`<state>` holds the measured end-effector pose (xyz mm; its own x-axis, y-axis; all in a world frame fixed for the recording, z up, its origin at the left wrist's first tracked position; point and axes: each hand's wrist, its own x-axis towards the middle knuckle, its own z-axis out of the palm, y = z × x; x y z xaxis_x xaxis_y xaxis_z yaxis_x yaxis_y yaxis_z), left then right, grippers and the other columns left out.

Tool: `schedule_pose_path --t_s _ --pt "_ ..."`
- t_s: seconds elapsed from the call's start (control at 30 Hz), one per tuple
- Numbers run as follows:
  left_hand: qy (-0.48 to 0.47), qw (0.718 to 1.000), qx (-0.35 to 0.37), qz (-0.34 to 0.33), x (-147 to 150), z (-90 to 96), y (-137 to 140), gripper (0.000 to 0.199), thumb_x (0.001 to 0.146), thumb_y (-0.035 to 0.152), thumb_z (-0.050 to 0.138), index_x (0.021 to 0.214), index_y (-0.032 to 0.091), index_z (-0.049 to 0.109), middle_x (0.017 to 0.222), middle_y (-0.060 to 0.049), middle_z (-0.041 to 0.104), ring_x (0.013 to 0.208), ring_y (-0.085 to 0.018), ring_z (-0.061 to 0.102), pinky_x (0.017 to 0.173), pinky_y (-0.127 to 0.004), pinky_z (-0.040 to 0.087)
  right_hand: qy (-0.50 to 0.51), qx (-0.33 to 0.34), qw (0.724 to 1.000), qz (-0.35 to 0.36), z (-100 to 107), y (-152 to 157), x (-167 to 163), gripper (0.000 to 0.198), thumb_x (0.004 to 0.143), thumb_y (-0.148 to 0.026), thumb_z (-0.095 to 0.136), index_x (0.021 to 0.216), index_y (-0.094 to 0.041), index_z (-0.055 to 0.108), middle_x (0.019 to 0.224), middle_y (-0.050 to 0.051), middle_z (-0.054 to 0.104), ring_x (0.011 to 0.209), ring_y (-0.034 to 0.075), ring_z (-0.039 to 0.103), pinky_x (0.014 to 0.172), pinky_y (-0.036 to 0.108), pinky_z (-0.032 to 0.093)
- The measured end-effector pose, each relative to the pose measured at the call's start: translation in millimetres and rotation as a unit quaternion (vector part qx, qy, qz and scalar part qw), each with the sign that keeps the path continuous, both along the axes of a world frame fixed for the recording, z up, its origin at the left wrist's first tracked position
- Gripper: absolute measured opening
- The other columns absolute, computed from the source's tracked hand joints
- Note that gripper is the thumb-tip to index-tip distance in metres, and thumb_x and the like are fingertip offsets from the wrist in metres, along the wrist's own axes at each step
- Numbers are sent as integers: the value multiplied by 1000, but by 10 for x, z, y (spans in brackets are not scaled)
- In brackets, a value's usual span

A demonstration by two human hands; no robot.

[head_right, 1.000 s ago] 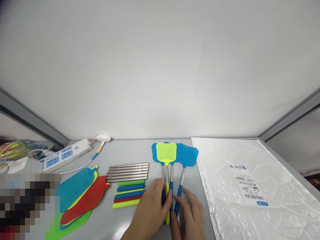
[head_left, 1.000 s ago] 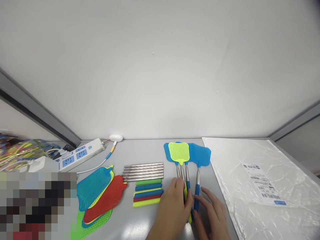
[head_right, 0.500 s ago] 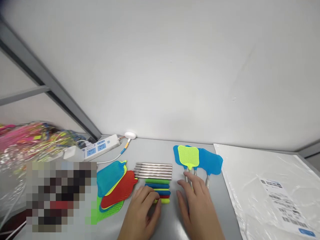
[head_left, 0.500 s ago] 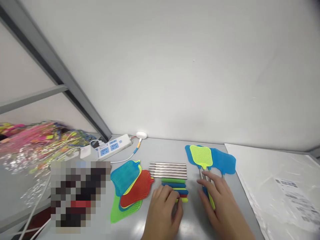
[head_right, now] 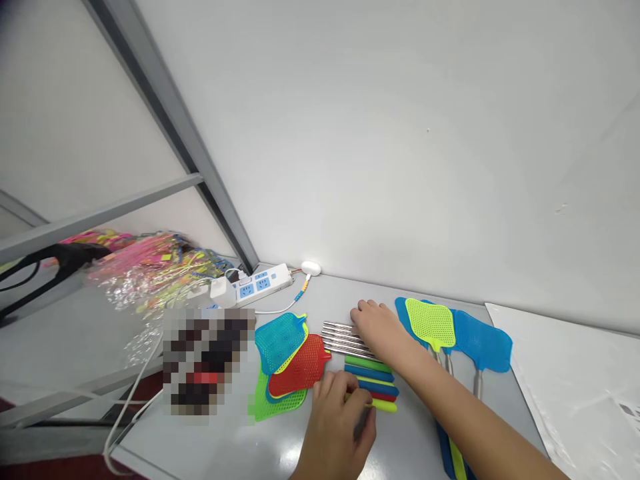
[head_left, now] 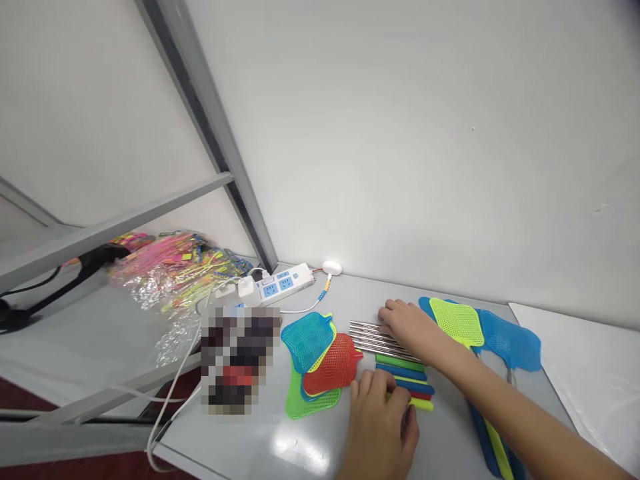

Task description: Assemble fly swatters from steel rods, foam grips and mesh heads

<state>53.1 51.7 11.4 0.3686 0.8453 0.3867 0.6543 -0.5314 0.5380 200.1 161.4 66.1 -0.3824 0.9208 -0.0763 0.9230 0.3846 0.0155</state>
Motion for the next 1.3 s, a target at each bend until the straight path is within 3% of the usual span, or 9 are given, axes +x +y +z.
schedule_pose_path --t_s 0.23,0.43,0.63,0.83,1.0,1.07,1.23,1.3 --pt "34 999 -33 12 0 -2 -7 7 83 17 61 84 23 57 91 -4 56 85 -22 50 71 -37 36 52 -50 997 40 -85 186 -38 12 94 -23 53 93 -17 63 97 11 65 89 23 60 75 31 39" --pt "28 998 -61 8 -53 58 -43 5 87 17 57 88 22 58 95 -5 55 90 -23 48 76 -37 39 117 -110 987 10 -147 272 20 14 89 -31 60 90 -17 62 95 8 65 87 20 58 70 27 38" --pt "48 996 -73 -5 -148 55 -154 19 87 18 57 105 23 61 99 -7 53 91 -24 47 78 -39 42 178 -162 970 -15 -101 236 71 15 88 -32 59 87 -18 62 89 5 67 76 16 58 63 24 37" --pt "68 996 -55 -6 -189 85 -239 19 87 19 59 105 24 61 104 -6 55 95 -25 48 82 -41 42 242 -67 965 -73 184 -31 70 13 95 -28 46 92 -19 54 85 5 66 71 17 55 61 26 34" --pt "68 996 -52 -34 -279 98 -396 23 87 19 59 109 24 60 111 -6 58 102 -25 49 88 -42 40 317 44 939 -124 483 -600 24 22 101 -34 32 104 -21 49 93 6 66 77 19 60 66 30 40" --pt "63 996 -55 -31 -320 83 -452 28 87 18 59 114 24 58 112 -6 59 104 -25 50 88 -41 39 407 100 900 -124 527 -891 -1 20 100 -36 38 107 -22 49 98 6 67 87 20 63 75 33 46" --pt "47 998 -41 -9 -374 38 -504 28 89 14 53 115 23 57 102 -5 62 97 -23 53 83 -38 40 674 174 702 -150 355 -1579 -64 19 96 -36 50 108 -22 53 101 6 68 96 21 67 83 41 55" --pt "31 999 -28 -20 -389 40 -509 27 90 14 51 115 23 57 101 -5 63 96 -22 55 82 -37 41 715 183 648 -189 218 -1807 -83 20 95 -37 53 107 -21 55 101 7 69 96 23 68 82 44 57"
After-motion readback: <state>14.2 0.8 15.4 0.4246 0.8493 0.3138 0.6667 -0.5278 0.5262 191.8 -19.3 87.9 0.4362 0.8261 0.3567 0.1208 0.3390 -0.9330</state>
